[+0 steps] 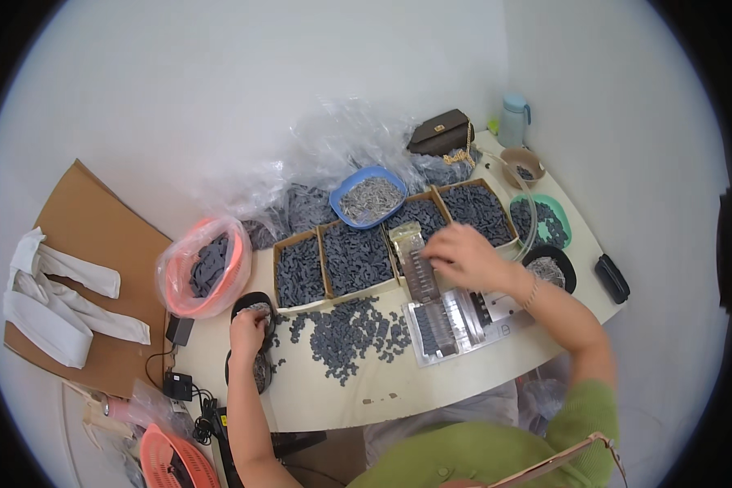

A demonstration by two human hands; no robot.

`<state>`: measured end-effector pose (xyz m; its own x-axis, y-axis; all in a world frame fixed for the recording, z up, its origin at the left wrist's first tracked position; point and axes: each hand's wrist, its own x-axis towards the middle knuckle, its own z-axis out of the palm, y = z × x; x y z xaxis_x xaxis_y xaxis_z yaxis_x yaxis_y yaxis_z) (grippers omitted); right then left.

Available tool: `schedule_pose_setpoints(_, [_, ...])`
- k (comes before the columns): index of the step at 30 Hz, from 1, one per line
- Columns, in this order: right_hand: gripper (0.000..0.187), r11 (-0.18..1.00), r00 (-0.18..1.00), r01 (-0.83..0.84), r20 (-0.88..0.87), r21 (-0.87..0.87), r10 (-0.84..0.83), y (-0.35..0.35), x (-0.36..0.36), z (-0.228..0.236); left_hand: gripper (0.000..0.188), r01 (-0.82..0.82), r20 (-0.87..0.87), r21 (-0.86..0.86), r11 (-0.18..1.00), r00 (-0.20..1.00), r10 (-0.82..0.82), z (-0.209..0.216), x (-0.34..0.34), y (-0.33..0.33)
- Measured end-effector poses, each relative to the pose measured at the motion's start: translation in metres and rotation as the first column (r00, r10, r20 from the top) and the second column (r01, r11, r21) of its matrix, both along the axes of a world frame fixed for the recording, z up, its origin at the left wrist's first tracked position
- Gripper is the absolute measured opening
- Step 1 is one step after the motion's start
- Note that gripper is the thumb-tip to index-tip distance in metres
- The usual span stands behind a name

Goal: The person picks up grey metal hardware parts from the table and places them into the compartments of a specialized sorting tray.

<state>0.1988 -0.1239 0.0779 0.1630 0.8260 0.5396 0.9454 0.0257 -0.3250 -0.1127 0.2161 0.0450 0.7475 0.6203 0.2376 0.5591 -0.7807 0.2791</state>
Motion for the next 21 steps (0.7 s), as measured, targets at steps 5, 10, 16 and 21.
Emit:
schedule_pose_setpoints(5, [0.012, 0.979, 0.986, 0.158, -0.03, -0.133, -0.163, 0.086, 0.05, 0.018, 0.008, -0.031, -0.129, -0.055, 0.998, 0.991, 0.023, 0.004, 0.006, 0.016])
schedule_pose_setpoints(10, [0.009, 0.902, 0.964, 0.265, 0.11, -0.341, -0.241, 0.156, 0.064, 0.005, 0.01, -0.001, -0.039, -0.041, 0.999, 0.999, -0.001, 0.0, -0.001, 0.025])
schedule_pose_setpoints(16, [0.01, 0.809, 0.958, 0.276, 0.22, -0.519, -0.186, 0.186, 0.073, 0.002, 0.008, -0.099, -0.047, 0.062, 0.993, 0.994, 0.102, 0.006, -0.01, 0.023])
schedule_pose_setpoints(21, [0.013, 0.892, 0.927, 0.253, 0.359, -0.375, -0.112, 0.183, 0.072, -0.002, 0.009, -0.14, -0.053, 0.2, 0.97, 0.987, 0.154, 0.012, -0.005, 0.011])
